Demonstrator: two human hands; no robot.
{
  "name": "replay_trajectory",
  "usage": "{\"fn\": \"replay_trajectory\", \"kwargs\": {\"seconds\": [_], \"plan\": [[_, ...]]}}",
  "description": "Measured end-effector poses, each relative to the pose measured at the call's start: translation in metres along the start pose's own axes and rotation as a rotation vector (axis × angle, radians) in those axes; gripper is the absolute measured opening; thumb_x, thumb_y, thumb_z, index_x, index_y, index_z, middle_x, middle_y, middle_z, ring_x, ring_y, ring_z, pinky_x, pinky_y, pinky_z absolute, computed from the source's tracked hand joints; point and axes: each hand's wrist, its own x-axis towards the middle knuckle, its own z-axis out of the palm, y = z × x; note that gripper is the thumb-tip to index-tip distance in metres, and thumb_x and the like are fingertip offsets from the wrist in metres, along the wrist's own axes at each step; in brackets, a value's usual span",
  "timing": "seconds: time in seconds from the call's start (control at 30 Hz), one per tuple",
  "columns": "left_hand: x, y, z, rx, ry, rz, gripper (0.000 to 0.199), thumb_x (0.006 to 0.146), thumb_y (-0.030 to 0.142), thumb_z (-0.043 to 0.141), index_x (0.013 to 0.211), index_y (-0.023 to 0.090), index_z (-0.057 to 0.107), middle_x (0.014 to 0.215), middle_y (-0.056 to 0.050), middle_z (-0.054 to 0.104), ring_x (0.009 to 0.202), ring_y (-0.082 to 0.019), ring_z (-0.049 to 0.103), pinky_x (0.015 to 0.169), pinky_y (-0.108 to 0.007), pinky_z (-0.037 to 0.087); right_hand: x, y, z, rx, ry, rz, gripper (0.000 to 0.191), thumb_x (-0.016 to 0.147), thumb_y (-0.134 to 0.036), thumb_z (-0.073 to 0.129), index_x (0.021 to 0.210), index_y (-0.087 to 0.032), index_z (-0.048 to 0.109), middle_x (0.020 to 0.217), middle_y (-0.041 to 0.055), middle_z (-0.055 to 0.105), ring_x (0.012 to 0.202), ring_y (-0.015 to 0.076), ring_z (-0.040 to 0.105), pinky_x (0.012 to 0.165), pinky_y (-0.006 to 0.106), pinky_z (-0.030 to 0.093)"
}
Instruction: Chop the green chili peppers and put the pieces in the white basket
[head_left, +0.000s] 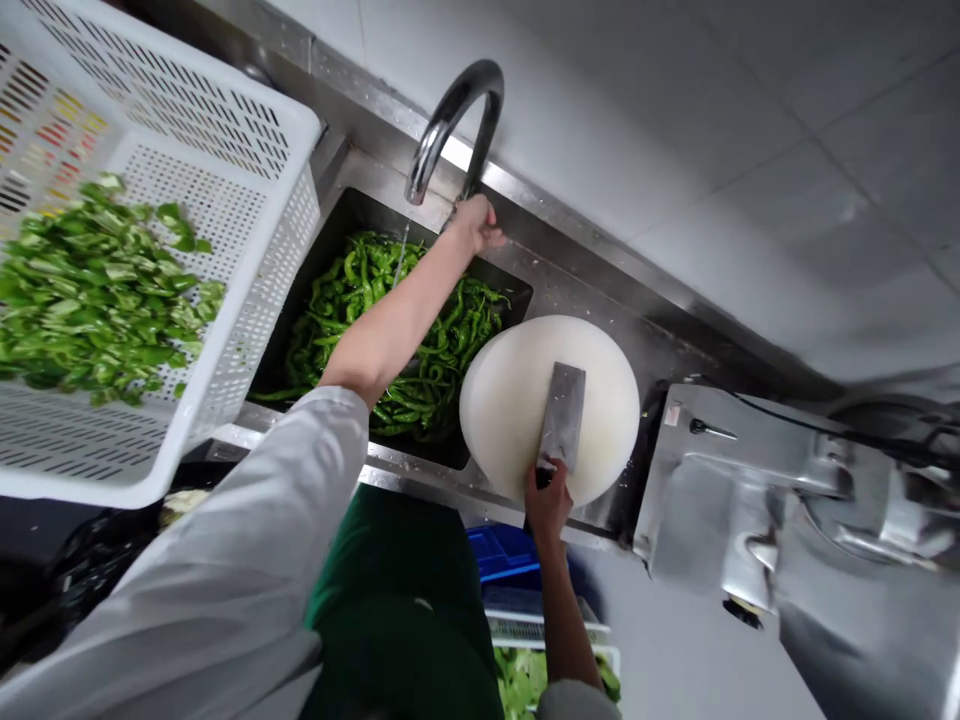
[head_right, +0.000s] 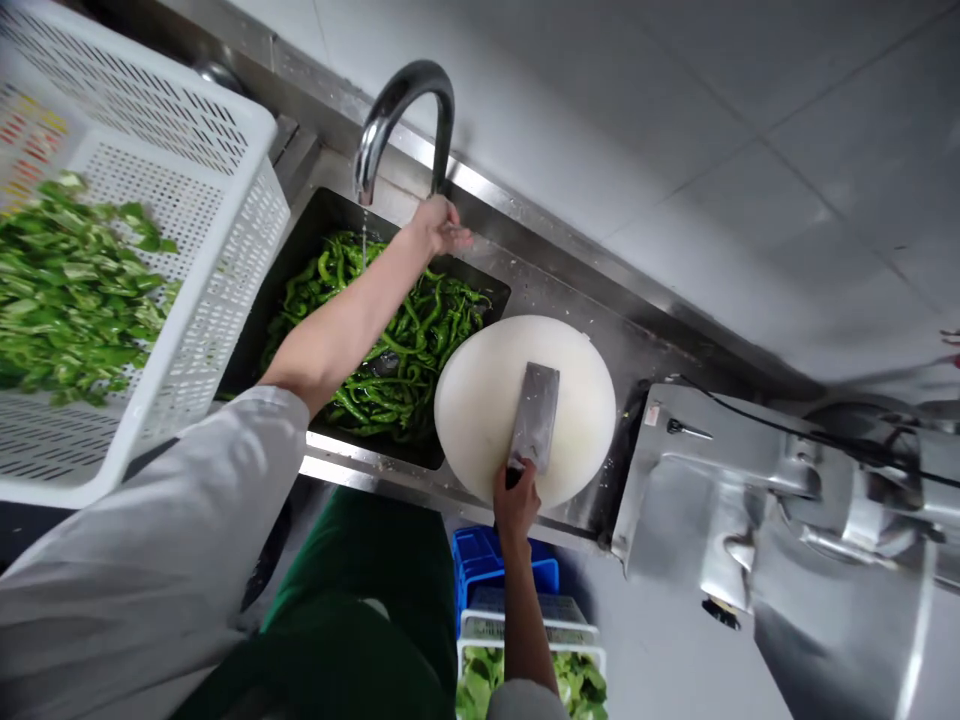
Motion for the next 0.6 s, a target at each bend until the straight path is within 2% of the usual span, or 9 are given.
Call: {"fn": "replay_trajectory", "kwargs": {"seconds": [0.07,0.13,0.2,0.23,0.3,0.37,0.4,0.47,0.6], "plan": [[-0.01,-0.01,-0.007,0.085,-0.028,-0.033,0.031,0.102,0.02,0.034,0.094,0.006,0.061,0.092,-0.006,0.058,0.096,-0.023,0.074,0.075,-0.036,0.056,0.0,-0.001,-0.001,0.008,0.003,-0.006,0.059,0.091,-0.059,0.045,0.13,-0.017,0.055,0.101,0.012,0.073,0.091,0.0295,0.069,0.081,0.037,0.047],[-0.044,-0.039,-0.034,0.216,-0.001,0.104,0.031,0.102,0.028,0.039,0.099,0.009,0.063,0.092,-0.005,0.063,0.095,-0.019,0.074,0.079,-0.032,0.057,-0.001,-0.002,-0.002,0.012,0.006,0.002,0.058,0.091,-0.06,0.045,0.13,-0.017,0.055,0.101,0.012,0.073,0.091,0.0295,0.069,0.081,0.037,0.047],[-0.095,-0.083,-0.078,0.484,0.074,0.2,0.031,0.1,0.035,0.042,0.099,0.014,0.065,0.096,-0.006,0.07,0.098,-0.017,0.071,0.086,-0.029,0.057,-0.002,-0.004,-0.003,0.015,-0.002,0.016,0.059,0.092,-0.06,0.045,0.131,-0.017,0.054,0.101,0.0117,0.073,0.091,0.0293,0.069,0.081,0.037,0.046],[-0.122,-0.106,-0.104,0.551,0.111,0.184,0.031,0.097,0.036,0.045,0.092,0.013,0.066,0.096,-0.009,0.071,0.102,-0.02,0.07,0.09,-0.03,0.055,-0.002,-0.004,-0.003,0.017,-0.008,0.02,0.059,0.092,-0.059,0.045,0.131,-0.017,0.054,0.102,0.0117,0.073,0.091,0.0291,0.069,0.081,0.037,0.046],[-0.168,-0.148,-0.153,0.822,0.108,0.058,0.025,0.091,0.038,0.056,0.085,0.016,0.067,0.102,-0.01,0.073,0.115,-0.023,0.065,0.099,-0.028,0.05,-0.002,-0.005,-0.003,0.019,-0.017,0.022,0.058,0.091,-0.059,0.046,0.132,-0.017,0.054,0.103,0.0117,0.073,0.09,0.0287,0.068,0.081,0.036,0.046],[-0.191,-0.176,-0.189,0.917,0.051,-0.079,0.028,0.077,0.04,0.074,0.088,0.015,0.067,0.109,-0.014,0.074,0.125,-0.027,0.061,0.104,-0.029,0.047,-0.002,-0.003,-0.002,0.017,-0.01,0.016,0.058,0.091,-0.059,0.045,0.131,-0.017,0.054,0.104,0.012,0.073,0.09,0.0285,0.068,0.081,0.036,0.046],[-0.193,-0.184,-0.199,0.951,-0.021,-0.162,0.034,0.073,0.043,0.077,0.091,0.015,0.067,0.113,-0.015,0.073,0.128,-0.027,0.059,0.106,-0.029,0.046,-0.001,-0.002,-0.001,0.014,-0.002,0.013,0.059,0.091,-0.06,0.045,0.131,-0.017,0.055,0.104,0.0121,0.073,0.09,0.0286,0.068,0.081,0.036,0.046],[-0.179,-0.193,-0.205,0.936,-0.139,-0.267,0.04,0.072,0.048,0.077,0.092,0.014,0.068,0.115,-0.015,0.074,0.128,-0.026,0.059,0.105,-0.028,0.045,-0.001,0.0,0.001,0.003,0.015,0.018,0.06,0.091,-0.061,0.046,0.131,-0.017,0.055,0.103,0.012,0.072,0.091,0.0292,0.068,0.08,0.036,0.046],[-0.131,-0.2,-0.189,0.807,-0.232,-0.279,0.035,0.078,0.05,0.071,0.087,0.016,0.07,0.106,-0.012,0.078,0.119,-0.021,0.064,0.101,-0.027,0.048,0.0,0.003,0.002,-0.022,0.03,0.024,0.061,0.09,-0.064,0.047,0.129,-0.018,0.056,0.101,0.0111,0.073,0.09,0.0301,0.069,0.078,0.036,0.046]]}}
